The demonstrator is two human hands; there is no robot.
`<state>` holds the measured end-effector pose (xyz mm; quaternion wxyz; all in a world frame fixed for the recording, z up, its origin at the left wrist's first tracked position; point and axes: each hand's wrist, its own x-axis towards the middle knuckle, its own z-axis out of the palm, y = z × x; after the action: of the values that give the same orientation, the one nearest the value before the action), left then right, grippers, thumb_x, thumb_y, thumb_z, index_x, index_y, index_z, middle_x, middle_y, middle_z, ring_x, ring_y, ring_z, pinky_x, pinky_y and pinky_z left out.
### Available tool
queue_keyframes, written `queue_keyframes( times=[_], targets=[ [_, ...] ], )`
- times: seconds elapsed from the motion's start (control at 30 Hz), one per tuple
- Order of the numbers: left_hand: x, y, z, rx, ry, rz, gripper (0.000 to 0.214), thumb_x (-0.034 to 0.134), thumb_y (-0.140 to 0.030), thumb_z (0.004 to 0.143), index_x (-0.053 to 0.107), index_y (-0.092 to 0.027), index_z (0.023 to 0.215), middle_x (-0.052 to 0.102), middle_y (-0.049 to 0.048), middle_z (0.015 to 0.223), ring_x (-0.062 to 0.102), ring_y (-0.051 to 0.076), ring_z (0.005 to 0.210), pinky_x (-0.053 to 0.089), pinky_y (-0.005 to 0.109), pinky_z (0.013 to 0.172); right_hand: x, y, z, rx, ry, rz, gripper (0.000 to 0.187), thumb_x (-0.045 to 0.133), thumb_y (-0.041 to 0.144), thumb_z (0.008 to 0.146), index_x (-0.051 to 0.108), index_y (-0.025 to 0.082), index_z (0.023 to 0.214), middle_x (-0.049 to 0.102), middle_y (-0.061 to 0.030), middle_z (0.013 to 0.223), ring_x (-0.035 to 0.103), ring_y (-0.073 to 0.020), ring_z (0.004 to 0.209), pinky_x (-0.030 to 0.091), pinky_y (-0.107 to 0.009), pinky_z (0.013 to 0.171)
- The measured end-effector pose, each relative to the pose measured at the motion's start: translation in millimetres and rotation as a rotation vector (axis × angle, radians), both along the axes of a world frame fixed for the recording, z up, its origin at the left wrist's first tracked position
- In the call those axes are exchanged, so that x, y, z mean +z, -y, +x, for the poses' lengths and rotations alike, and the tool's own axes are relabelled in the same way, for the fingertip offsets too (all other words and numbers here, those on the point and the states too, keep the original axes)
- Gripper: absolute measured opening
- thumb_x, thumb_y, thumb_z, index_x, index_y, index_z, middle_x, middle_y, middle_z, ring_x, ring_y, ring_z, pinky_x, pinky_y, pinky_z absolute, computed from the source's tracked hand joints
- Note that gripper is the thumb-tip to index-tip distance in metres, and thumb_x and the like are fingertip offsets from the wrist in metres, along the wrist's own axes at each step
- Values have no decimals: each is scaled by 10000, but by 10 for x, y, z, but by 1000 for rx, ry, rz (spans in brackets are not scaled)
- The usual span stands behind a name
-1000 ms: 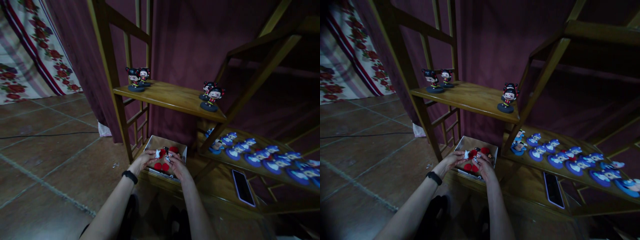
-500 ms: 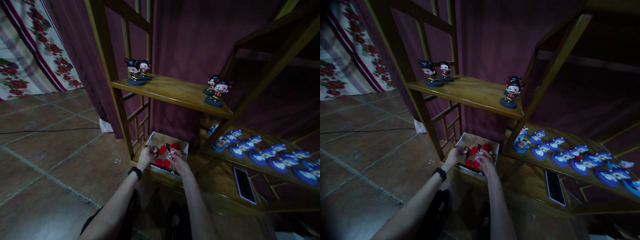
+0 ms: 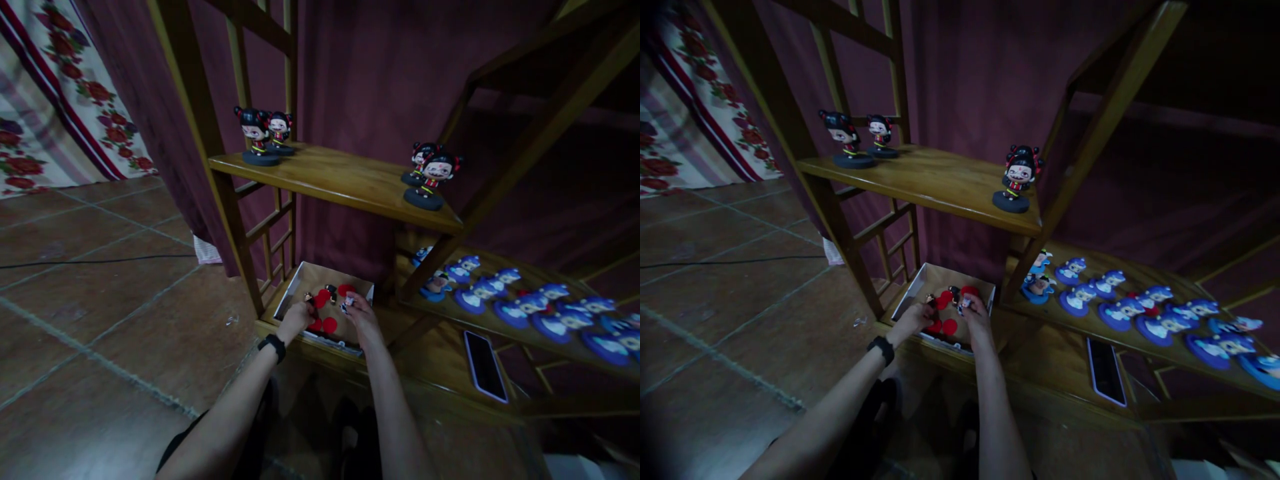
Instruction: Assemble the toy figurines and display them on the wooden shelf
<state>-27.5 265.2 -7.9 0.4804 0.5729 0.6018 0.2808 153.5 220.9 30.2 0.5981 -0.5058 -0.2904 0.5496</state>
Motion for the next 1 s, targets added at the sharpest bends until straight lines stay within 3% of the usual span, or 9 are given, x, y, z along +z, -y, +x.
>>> queue_keyframes(
  times=[0.2,0.37,0.57,0.73,0.87,1.0],
  targets=[
    [11,215,203,14,-244,195,228,573,22,589,587,-190,672,611,105,794,514,276,1024,307,342,933,-2,-10,15,2,-77,7,383,684,252,583,616,239,959,666,-24,942,611,-177,861,470,-299,738],
    [60,233,234,-12,-225,212,251,549,12,639,579,-194,778,609,100,813,518,252,1032,328,332,916,-18,10,33,-24,-138,16,358,702,228,567,625,236,916,647,-17,929,609,-164,838,491,-302,729],
    [293,124,200,122,327,-136,145,642,-75,625,580,-151,732,619,32,710,600,160,718,458,250,631,31,-1,-3,-60,-96,50,386,704,212,550,613,226,925,636,-7,823,604,-166,796,497,-330,733],
    [449,180,151,235,746,-336,191,659,-31,612,630,-129,773,655,42,733,614,115,656,488,215,614,115,-13,-104,-79,100,144,393,661,243,594,597,213,981,652,-16,898,586,-173,850,464,-327,795],
    [516,247,151,323,813,-326,163,662,-11,614,641,-127,727,651,23,669,596,84,574,486,182,560,163,22,-185,-57,88,204,396,647,261,629,584,205,1016,653,-30,969,583,-176,908,437,-329,849],
    [568,297,167,284,842,-294,167,671,-27,626,661,-123,762,674,41,698,598,75,568,466,158,534,156,60,-246,-49,0,218,430,667,266,626,572,206,1040,655,-39,973,597,-173,898,443,-331,842]
  ],
)
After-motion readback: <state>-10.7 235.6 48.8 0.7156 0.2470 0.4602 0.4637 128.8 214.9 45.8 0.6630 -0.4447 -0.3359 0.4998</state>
